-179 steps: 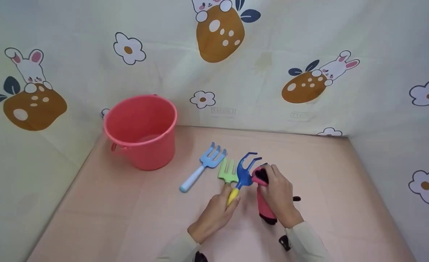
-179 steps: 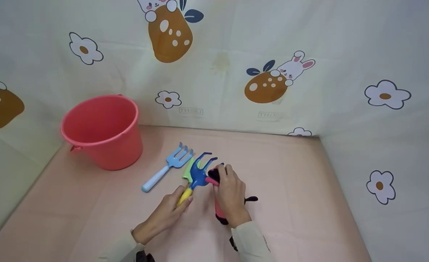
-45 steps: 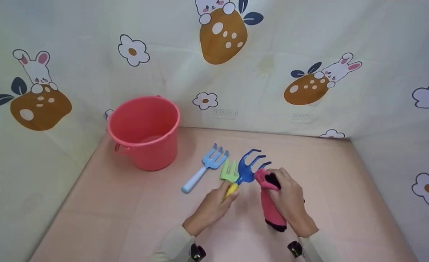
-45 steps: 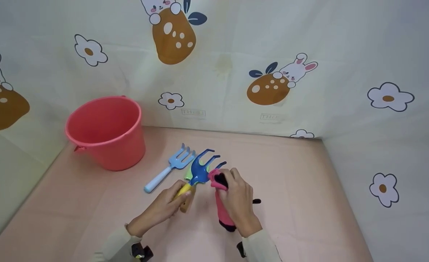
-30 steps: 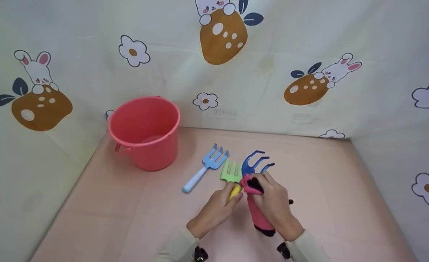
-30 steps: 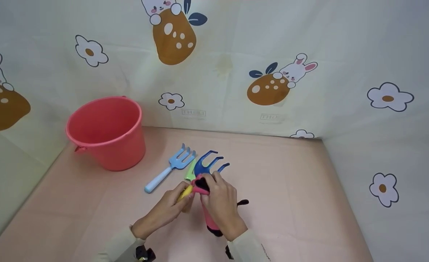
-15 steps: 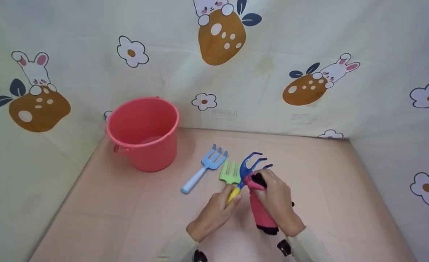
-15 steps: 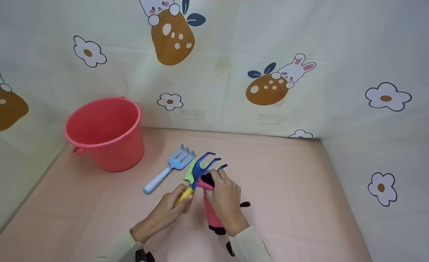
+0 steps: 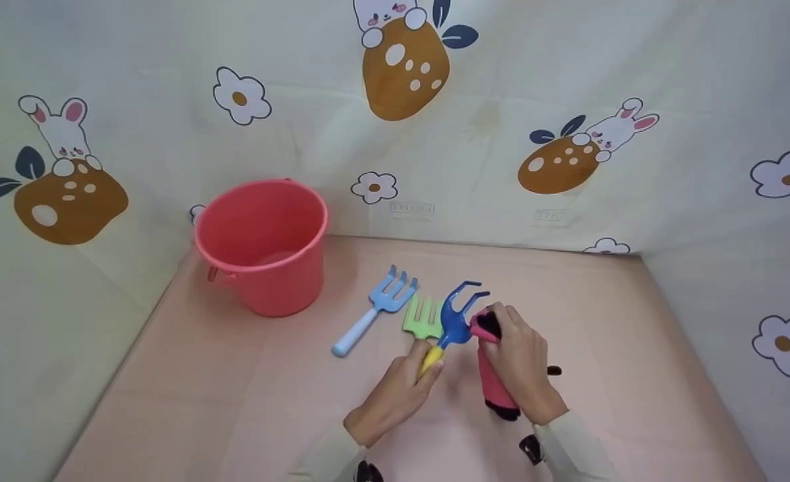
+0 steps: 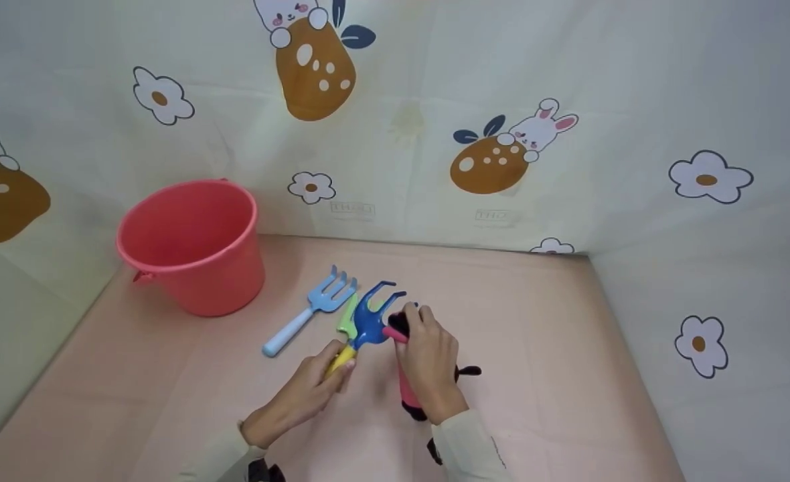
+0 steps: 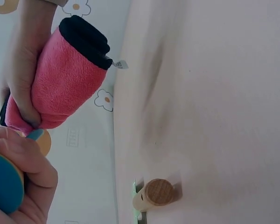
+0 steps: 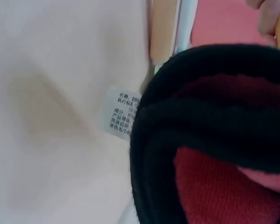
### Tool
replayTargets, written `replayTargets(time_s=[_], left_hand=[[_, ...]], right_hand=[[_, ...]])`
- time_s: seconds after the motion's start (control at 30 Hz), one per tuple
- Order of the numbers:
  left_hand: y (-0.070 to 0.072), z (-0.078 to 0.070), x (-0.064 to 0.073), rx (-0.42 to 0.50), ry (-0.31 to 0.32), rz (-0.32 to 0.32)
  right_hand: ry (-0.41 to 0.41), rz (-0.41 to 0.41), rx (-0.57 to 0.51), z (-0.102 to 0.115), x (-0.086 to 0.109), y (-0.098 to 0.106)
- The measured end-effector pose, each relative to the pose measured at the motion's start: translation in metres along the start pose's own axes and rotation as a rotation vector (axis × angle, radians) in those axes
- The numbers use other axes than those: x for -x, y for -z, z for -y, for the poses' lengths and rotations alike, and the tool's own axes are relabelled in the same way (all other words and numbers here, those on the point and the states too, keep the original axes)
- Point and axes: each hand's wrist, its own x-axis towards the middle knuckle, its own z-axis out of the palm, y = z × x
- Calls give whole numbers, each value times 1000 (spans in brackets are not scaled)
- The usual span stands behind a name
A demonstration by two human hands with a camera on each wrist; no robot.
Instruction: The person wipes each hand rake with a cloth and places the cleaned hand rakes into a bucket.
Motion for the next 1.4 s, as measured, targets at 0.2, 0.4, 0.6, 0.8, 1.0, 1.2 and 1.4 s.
replayTargets(time_s=[0.2, 0.4, 0.6, 0.8, 1.0, 1.2, 1.4], left_hand=[[-3, 1, -1, 24, 21, 20], [-5, 2, -3, 31, 28, 32], [-3, 1, 1, 15, 27, 18], [-1, -3, 2, -30, 18, -10], [1, -3, 2, -55, 67, 10], [4, 5, 4, -86, 108, -13], [8, 8, 4, -80, 93, -34]], right_hand=[[34, -38, 102, -4, -4, -5], [69, -66, 174, -5, -3, -12], [109, -85, 195, -7, 1, -19], [154, -150, 210, -8, 0, -17], [142, -158, 182, -10, -2, -10], [79, -167, 116, -22, -8, 4], [44, -82, -46, -20, -5, 16]])
